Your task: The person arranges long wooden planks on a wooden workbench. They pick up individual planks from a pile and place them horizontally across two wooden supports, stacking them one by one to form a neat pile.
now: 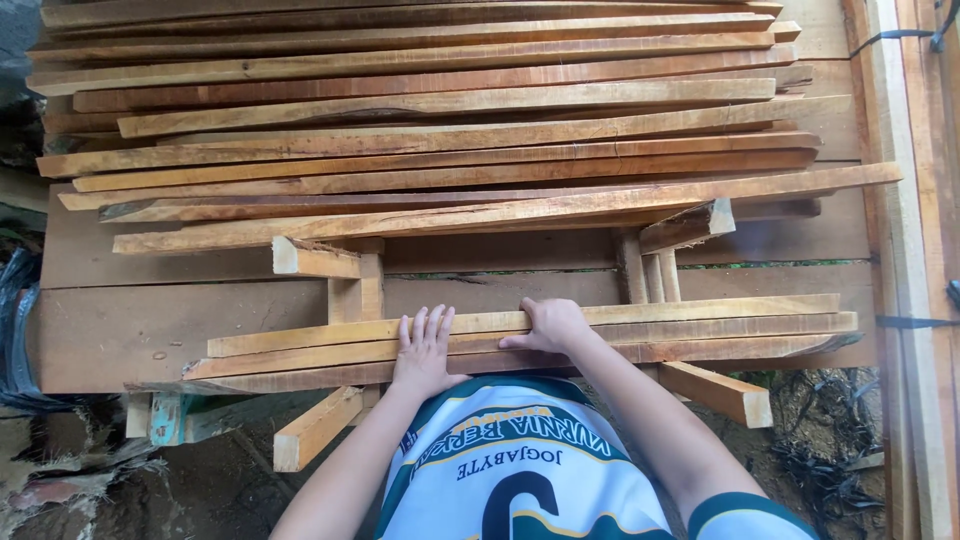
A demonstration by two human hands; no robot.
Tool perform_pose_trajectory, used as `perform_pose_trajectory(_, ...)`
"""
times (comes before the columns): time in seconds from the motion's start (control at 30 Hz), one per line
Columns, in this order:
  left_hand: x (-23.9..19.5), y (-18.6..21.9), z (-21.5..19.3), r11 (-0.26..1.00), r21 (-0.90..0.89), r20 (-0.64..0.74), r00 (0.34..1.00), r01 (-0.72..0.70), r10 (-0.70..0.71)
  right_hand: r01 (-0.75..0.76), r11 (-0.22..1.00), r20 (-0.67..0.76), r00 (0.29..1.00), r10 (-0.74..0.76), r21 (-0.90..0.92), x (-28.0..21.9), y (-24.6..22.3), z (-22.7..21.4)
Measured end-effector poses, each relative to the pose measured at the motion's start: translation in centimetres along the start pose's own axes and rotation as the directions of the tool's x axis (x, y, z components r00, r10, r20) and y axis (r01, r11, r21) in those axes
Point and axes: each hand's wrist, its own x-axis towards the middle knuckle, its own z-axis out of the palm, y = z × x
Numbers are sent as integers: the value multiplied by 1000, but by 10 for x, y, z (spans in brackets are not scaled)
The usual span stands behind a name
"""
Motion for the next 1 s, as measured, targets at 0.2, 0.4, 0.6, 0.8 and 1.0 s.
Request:
perform_pose_trajectory(0.2,1,3,-12,1000,11,45,999,2,-3,-95,995,160,982,99,-34,16,-5,-8)
perform_pose_trajectory(0.4,3,5,-37,999,-30,181,983,11,-5,-117,992,199,972,123,-40,14,-7,-15)
perform_pose_trajectory(0.6,7,5,-33,999,-29,236,972,16,-9,-129,991,132,983,131,-23,8,-4,-11)
perform_pose_trajectory(0.8,6,10,-23,998,5,224,973,62,-62,-117,993,81,990,117,-3,-1,-8,-8)
perform_pose_trajectory(1.0,-9,15,-30,993,105,190,979,48,-67,-136,991,60,989,136,2,-12,5,-8)
